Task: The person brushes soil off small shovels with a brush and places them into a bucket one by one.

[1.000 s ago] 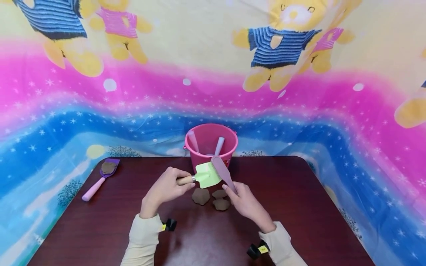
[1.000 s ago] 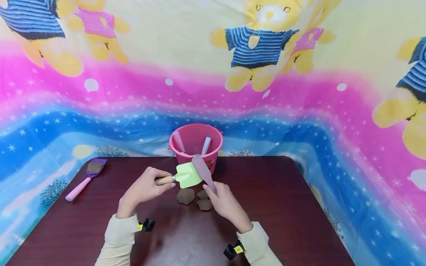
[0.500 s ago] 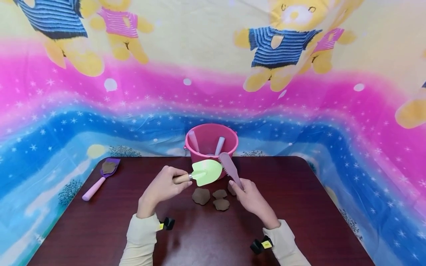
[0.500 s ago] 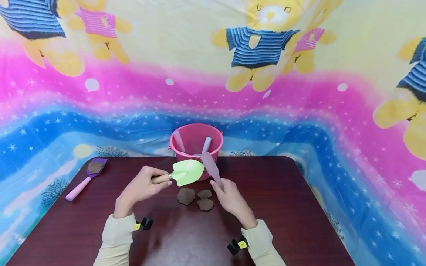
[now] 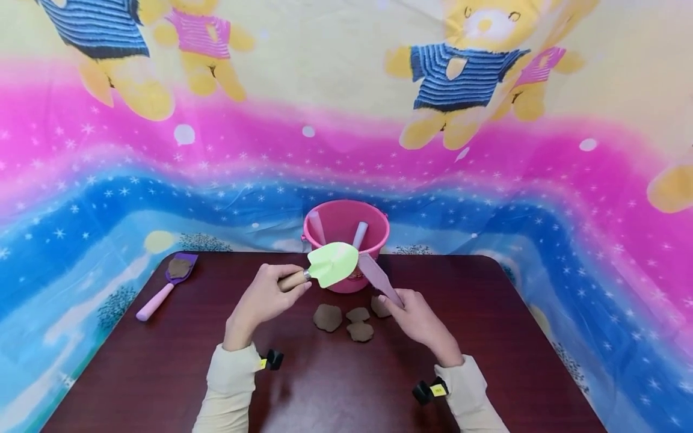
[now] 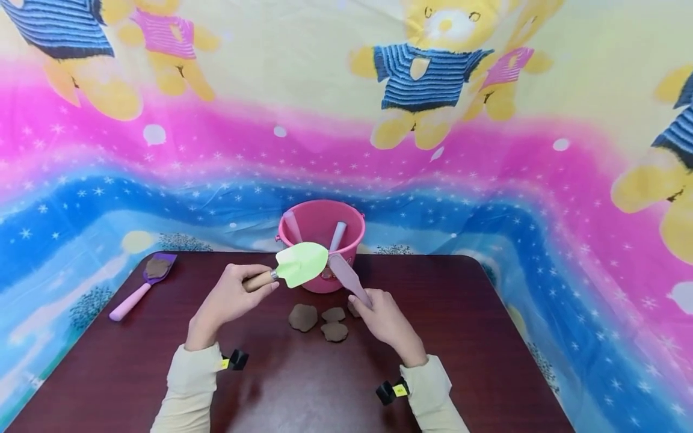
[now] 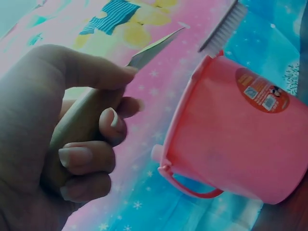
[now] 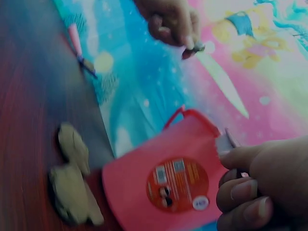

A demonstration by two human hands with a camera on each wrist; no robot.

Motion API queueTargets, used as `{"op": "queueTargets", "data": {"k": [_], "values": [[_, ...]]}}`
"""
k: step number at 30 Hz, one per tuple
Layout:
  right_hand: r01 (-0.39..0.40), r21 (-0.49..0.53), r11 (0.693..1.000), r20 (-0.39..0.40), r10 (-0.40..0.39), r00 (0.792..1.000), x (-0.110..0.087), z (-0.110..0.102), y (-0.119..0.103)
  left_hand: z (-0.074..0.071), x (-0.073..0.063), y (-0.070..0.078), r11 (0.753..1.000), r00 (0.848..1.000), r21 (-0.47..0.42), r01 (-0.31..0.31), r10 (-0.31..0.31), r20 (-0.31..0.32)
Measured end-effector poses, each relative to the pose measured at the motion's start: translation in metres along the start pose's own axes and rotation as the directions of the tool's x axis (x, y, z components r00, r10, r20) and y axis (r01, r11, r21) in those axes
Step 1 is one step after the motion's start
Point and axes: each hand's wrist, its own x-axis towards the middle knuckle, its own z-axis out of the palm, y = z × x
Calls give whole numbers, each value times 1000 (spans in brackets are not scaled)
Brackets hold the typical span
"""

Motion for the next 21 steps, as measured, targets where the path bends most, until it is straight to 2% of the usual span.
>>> {"op": "queueTargets", "data": {"k": [6, 10, 13, 17, 21], "values": [[40, -102, 994, 4, -40, 999, 3, -8, 17, 8, 8, -3, 997, 993, 82, -4, 13, -114], [29, -131, 991, 25, -26, 999, 5, -10, 26, 10, 21, -6, 986, 983, 164, -20, 50, -178], [34, -162, 986, 60, -24, 998, 6, -10, 31, 9, 35, -6, 981, 977, 193, -12, 53, -207], [33, -203, 979, 92, -14, 996, 7, -8, 36, 7, 56, -8, 968, 982, 245, 47, 0, -189], [23, -209, 978, 112, 1, 994, 7, -6, 36, 4, 75, -13, 945, 990, 312, 101, -62, -130]]}}
